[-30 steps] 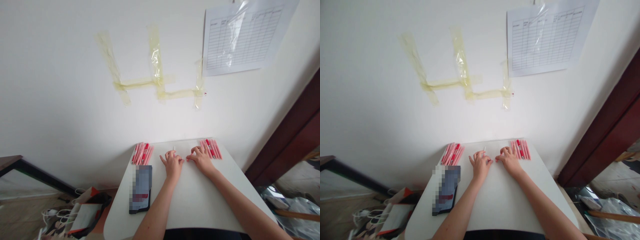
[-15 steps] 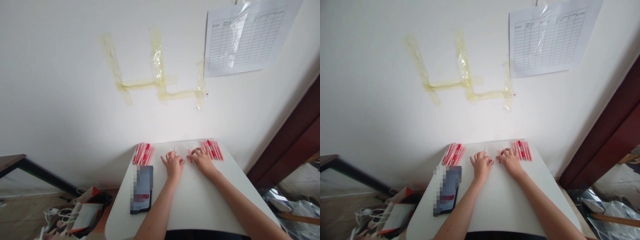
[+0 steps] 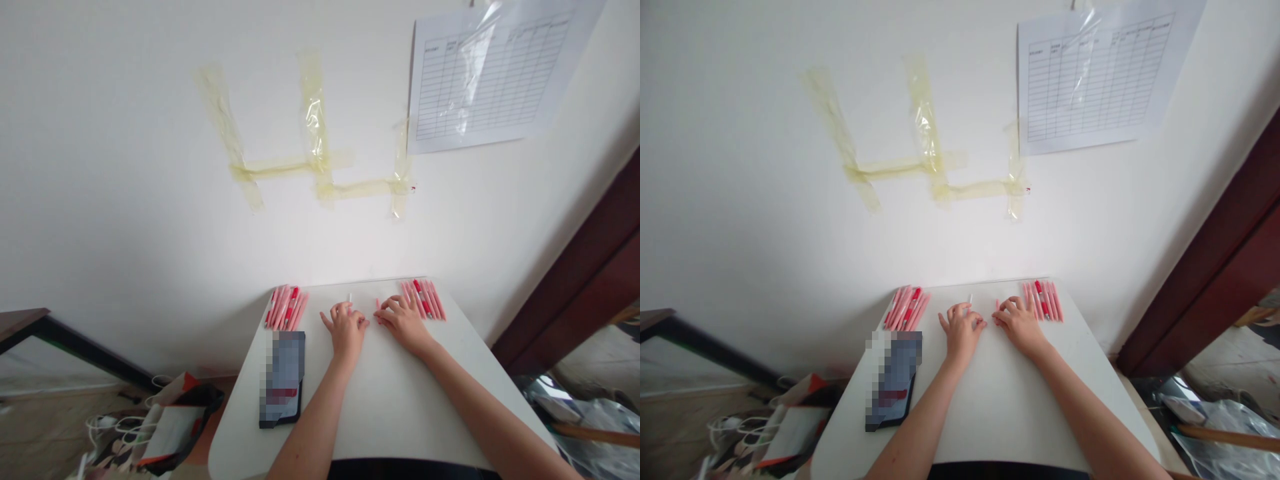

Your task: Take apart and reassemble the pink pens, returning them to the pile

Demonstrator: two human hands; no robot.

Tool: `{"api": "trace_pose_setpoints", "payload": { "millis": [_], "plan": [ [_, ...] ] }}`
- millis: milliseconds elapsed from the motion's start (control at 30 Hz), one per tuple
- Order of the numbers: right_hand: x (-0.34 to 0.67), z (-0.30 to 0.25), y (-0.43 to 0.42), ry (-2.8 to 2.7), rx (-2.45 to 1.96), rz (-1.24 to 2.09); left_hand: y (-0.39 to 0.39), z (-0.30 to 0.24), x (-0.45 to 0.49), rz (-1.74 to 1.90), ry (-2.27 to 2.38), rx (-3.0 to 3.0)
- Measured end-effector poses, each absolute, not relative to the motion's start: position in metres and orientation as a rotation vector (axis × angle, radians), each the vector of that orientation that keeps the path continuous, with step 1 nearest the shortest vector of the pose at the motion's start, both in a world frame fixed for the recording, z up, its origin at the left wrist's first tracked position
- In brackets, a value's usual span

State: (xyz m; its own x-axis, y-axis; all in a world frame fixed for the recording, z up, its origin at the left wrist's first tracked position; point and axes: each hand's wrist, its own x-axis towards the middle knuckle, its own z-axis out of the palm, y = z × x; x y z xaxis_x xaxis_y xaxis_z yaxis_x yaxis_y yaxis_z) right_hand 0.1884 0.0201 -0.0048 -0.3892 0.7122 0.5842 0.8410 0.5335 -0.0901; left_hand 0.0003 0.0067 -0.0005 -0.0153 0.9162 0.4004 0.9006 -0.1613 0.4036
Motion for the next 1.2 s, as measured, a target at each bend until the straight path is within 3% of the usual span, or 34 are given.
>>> {"api": "trace_pose_setpoints", "payload": {
  "millis": [600,1200],
  "plan": [
    [0.19,-0.005,0.021,-2.131,-1.307,-0.341,0.011,0.009,-0.022,1.031,2.356,1.972],
    [0.192,-0.008,0.024,-2.1,-1.345,-0.357,0.01,0.009,-0.016,1.021,2.26,1.925]
  ]
}}
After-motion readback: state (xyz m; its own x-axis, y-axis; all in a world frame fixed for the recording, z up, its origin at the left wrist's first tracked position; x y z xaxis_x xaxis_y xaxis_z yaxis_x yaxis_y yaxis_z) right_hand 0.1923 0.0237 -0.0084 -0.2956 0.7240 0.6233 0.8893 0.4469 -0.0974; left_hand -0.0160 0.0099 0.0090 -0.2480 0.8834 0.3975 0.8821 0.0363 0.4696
